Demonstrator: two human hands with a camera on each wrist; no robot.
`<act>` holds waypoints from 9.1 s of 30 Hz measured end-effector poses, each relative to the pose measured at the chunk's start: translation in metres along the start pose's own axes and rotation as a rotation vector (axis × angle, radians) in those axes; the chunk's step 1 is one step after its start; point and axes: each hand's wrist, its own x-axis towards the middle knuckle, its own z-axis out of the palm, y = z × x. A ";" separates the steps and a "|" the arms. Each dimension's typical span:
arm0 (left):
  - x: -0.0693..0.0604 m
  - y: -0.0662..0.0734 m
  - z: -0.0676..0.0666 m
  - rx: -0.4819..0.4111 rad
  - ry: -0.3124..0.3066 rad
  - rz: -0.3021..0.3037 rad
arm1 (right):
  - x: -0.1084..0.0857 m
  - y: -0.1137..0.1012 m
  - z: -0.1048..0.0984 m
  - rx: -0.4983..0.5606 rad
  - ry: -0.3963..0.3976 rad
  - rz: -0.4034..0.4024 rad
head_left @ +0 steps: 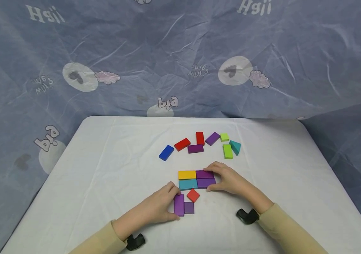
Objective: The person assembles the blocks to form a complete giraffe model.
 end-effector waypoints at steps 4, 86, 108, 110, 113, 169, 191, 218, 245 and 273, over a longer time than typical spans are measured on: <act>0.005 0.005 0.003 0.020 0.011 -0.016 | 0.000 0.001 0.000 0.006 -0.001 0.004; 0.041 -0.036 -0.009 -0.021 -0.038 0.028 | 0.029 0.033 -0.051 -0.154 0.208 0.137; 0.041 -0.037 -0.010 -0.020 -0.038 0.028 | -0.004 0.026 -0.046 -0.041 0.138 0.056; 0.041 -0.037 -0.010 -0.017 -0.036 0.030 | -0.016 0.016 -0.040 -0.042 0.145 -0.011; 0.041 -0.038 -0.010 -0.016 -0.039 0.032 | -0.032 0.003 -0.029 -0.060 0.150 -0.077; 0.042 -0.039 -0.010 -0.030 -0.041 0.061 | -0.044 -0.008 0.009 -0.054 -0.037 -0.022; 0.040 -0.038 -0.009 -0.049 -0.040 0.012 | -0.028 -0.065 0.035 -0.201 0.224 -0.073; 0.040 -0.040 -0.007 -0.055 -0.035 0.033 | -0.069 -0.061 0.022 -0.157 0.230 0.059; 0.042 -0.041 -0.009 -0.037 -0.039 0.032 | -0.096 -0.034 0.037 -0.132 0.270 -0.243; 0.038 -0.043 -0.005 -0.054 -0.034 0.027 | -0.044 -0.012 -0.002 -0.047 0.127 -0.007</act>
